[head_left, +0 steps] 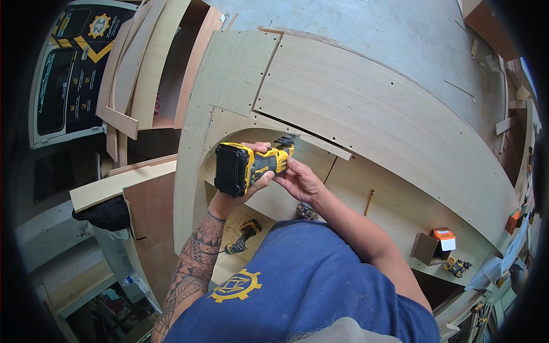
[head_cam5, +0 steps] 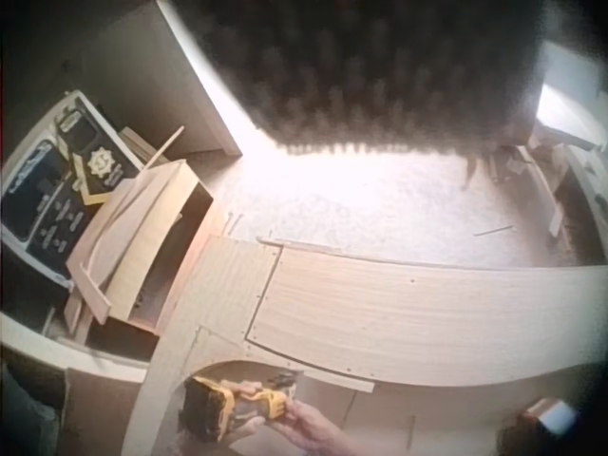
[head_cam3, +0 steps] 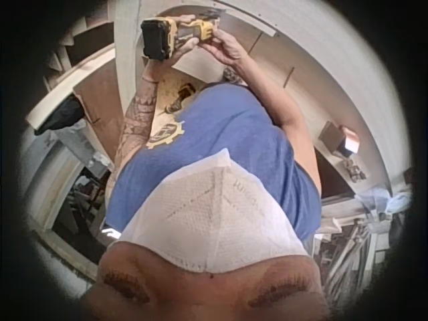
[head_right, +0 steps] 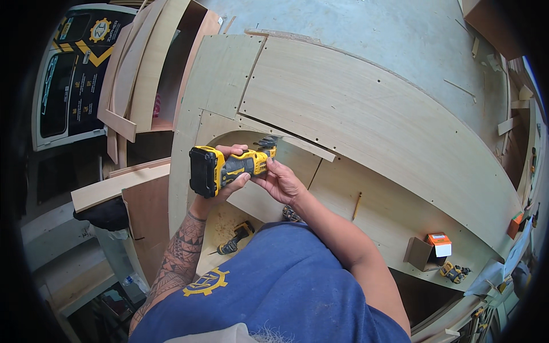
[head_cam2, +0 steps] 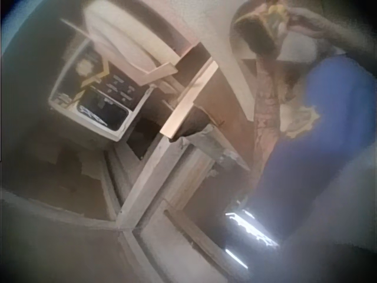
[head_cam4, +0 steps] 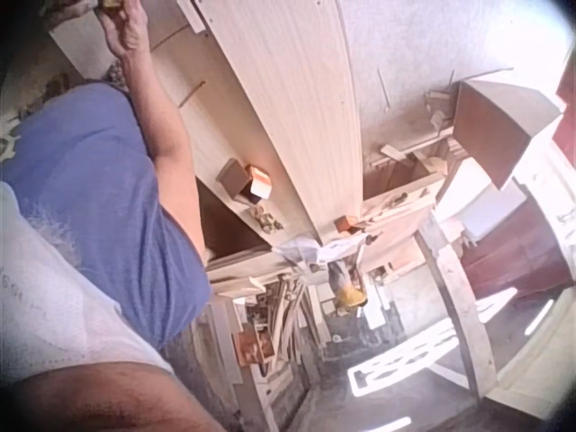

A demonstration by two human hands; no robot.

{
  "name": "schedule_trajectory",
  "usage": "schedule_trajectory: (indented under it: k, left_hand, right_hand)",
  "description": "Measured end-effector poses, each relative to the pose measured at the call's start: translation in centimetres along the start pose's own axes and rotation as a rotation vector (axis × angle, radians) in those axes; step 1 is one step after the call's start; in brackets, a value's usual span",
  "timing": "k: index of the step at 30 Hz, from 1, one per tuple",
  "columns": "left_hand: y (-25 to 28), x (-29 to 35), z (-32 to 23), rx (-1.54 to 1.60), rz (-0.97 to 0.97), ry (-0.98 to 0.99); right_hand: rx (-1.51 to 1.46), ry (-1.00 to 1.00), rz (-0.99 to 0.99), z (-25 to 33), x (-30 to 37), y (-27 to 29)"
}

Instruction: Assemble a curved wooden panel onto a furniture base using a multi-tool and drill.

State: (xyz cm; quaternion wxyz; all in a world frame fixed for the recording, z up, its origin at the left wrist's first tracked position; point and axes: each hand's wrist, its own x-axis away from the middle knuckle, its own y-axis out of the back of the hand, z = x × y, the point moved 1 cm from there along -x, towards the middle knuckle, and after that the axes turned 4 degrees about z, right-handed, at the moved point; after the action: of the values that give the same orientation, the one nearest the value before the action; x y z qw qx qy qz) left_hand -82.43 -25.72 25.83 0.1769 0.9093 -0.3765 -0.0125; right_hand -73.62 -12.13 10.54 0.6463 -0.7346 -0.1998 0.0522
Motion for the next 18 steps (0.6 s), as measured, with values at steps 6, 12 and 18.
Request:
schedule_trajectory:
  k: [6,12,18]
  left_hand:
    - [0.1,0.6,-0.6,-0.042,-0.044,-0.033]
    - [0.7,0.9,-1.3,-0.066,-0.048,-0.001]
    - [0.8,1.0,-1.0,-0.135,-0.049,-0.011]
  right_hand:
    - [0.017,-0.044,-0.006,0.3,0.3,-1.1]
    - [-0.02,-0.104,0.034,-0.4,-0.6,-1.3]
    - [-0.009,-0.1,0.02,-0.5,-1.0,-1.1]
